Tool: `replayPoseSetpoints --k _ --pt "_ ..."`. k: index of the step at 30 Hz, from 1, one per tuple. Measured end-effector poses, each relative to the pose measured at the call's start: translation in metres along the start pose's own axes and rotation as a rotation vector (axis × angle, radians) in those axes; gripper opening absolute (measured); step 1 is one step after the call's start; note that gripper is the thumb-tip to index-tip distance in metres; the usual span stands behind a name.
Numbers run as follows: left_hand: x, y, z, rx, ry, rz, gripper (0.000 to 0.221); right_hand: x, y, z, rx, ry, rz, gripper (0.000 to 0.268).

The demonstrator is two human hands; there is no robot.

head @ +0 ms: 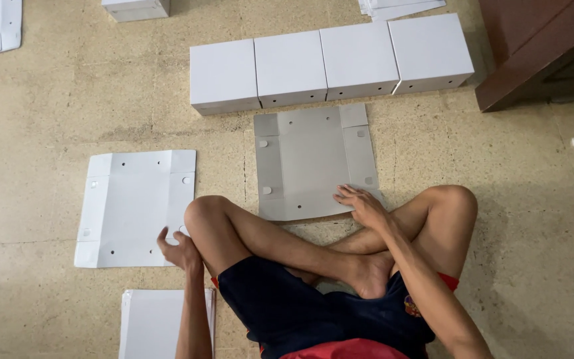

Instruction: Assembling cardboard boxes by folding flat sheets along pre-scored lines.

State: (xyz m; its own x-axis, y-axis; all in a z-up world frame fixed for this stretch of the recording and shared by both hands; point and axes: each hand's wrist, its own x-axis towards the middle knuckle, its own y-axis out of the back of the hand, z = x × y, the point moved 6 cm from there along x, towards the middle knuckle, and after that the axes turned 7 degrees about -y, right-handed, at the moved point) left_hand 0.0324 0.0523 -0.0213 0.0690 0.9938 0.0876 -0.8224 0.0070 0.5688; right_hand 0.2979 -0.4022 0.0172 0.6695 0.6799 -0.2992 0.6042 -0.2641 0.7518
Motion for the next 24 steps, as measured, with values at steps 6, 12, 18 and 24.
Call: replayPoseSetpoints --k 6,12,18,24 --pt "-0.086 0.031 0.178 -0.165 -0.687 -0.281 0.027 -0.007 -0.008 -0.007 -0.087 -0.118 -0.052 0.078" --pt "-0.148 -0.028 0.203 0.818 -0.971 -0.718 0.042 -0.006 -0.006 -0.005 -0.001 -0.178 0.005 0.057" --pt "-0.154 -0.092 0.167 0.891 -0.976 -0.838 0.040 -0.018 0.014 -0.012 0.106 -0.178 0.242 0.027" --pt "-0.165 -0.157 0.119 0.993 -0.799 -0.726 0.017 -0.042 0.049 -0.008 -0.371 -0.391 0.701 0.030"
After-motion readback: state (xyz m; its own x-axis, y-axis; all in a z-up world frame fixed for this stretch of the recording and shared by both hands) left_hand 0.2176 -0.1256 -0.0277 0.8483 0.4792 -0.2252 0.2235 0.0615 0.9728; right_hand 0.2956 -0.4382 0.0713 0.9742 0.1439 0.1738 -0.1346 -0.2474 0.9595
